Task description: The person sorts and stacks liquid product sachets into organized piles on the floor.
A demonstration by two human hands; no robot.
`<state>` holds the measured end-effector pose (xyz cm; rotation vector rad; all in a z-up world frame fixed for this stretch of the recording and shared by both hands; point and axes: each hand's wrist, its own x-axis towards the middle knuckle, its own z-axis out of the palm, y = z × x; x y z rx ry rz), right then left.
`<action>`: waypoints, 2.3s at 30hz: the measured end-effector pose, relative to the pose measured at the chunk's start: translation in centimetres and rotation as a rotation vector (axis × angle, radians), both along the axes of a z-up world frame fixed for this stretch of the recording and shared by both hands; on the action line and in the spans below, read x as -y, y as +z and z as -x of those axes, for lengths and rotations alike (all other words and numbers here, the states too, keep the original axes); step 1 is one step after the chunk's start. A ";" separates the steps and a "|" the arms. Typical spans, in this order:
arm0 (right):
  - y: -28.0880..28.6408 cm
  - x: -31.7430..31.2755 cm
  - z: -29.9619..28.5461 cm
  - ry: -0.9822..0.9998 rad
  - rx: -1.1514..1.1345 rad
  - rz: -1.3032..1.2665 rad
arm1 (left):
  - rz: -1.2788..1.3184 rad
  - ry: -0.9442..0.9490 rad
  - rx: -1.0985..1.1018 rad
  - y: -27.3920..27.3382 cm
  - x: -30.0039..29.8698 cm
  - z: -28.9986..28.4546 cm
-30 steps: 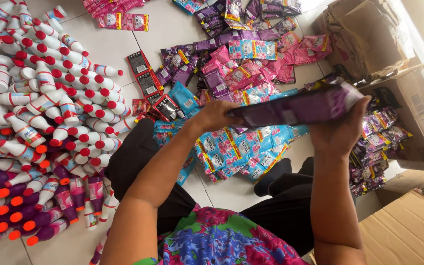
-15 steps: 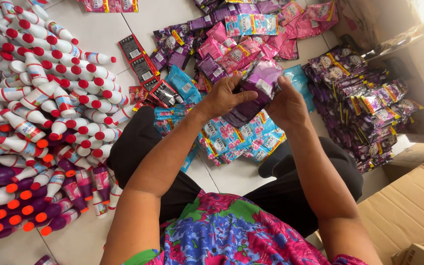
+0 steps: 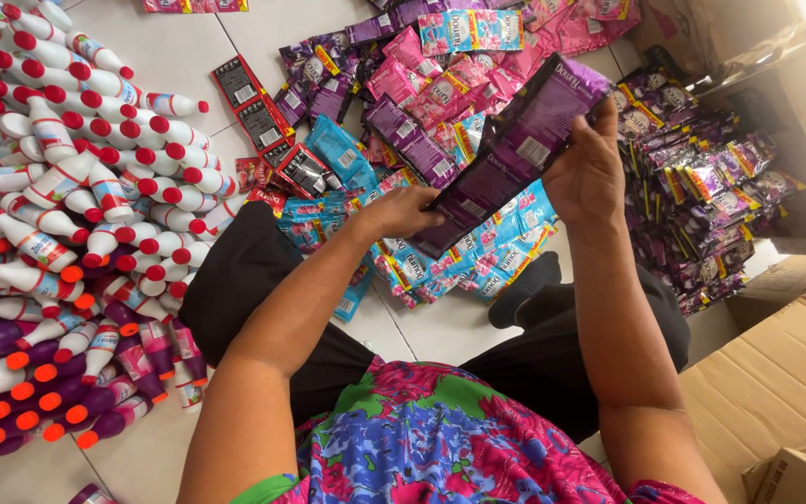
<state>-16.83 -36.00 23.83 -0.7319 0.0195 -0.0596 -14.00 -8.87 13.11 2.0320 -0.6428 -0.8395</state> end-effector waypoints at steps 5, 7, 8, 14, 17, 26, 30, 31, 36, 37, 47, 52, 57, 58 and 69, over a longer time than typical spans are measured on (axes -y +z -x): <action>-5.9 1.3 0.2 -0.094 -0.187 0.145 | -0.089 0.000 0.041 0.4 -0.7 -0.1; -7.7 1.0 0.6 -0.102 -0.237 0.186 | -0.079 0.016 0.027 0.4 -0.9 -0.2; -7.8 0.4 0.8 -0.067 -0.257 0.264 | -0.022 0.047 -0.061 0.4 -0.9 -0.2; -5.6 -3.8 3.1 -0.263 -0.010 1.499 | 0.450 0.308 -0.601 -1.6 0.3 -0.4; -0.4 -6.8 4.8 -0.019 0.182 1.688 | 0.588 0.497 -0.666 -2.5 1.0 -0.8; -4.8 -7.3 3.4 0.419 -0.619 0.541 | 0.272 0.406 -0.075 -0.9 1.9 1.4; -9.2 -6.3 3.5 0.435 -0.631 0.253 | 0.134 0.064 -0.121 5.2 1.5 2.4; -10.1 -6.2 3.4 0.437 -0.631 0.253 | 0.133 0.066 -0.121 5.6 1.6 3.1; -8.9 -6.6 2.7 0.390 -0.630 0.277 | 0.444 -0.317 0.346 0.2 2.0 5.8; -8.2 -6.6 2.5 0.391 -0.626 0.279 | 0.444 -0.316 0.352 1.8 1.7 5.5; -3.7 -3.8 1.4 0.256 -0.066 0.608 | 0.194 0.245 0.148 14.5 -2.2 1.3; -2.9 -3.7 1.8 0.223 0.011 0.607 | 0.312 0.327 0.559 14.2 -1.4 1.4; -3.2 -3.1 2.1 0.192 -0.007 0.623 | 0.374 0.271 0.913 11.7 -0.8 0.8; -3.2 -2.6 2.1 0.190 -0.008 0.623 | 0.374 0.269 0.912 11.7 -0.7 0.9; 0.1 -4.5 0.5 0.261 0.188 1.068 | 0.804 0.179 0.684 16.4 -2.3 1.3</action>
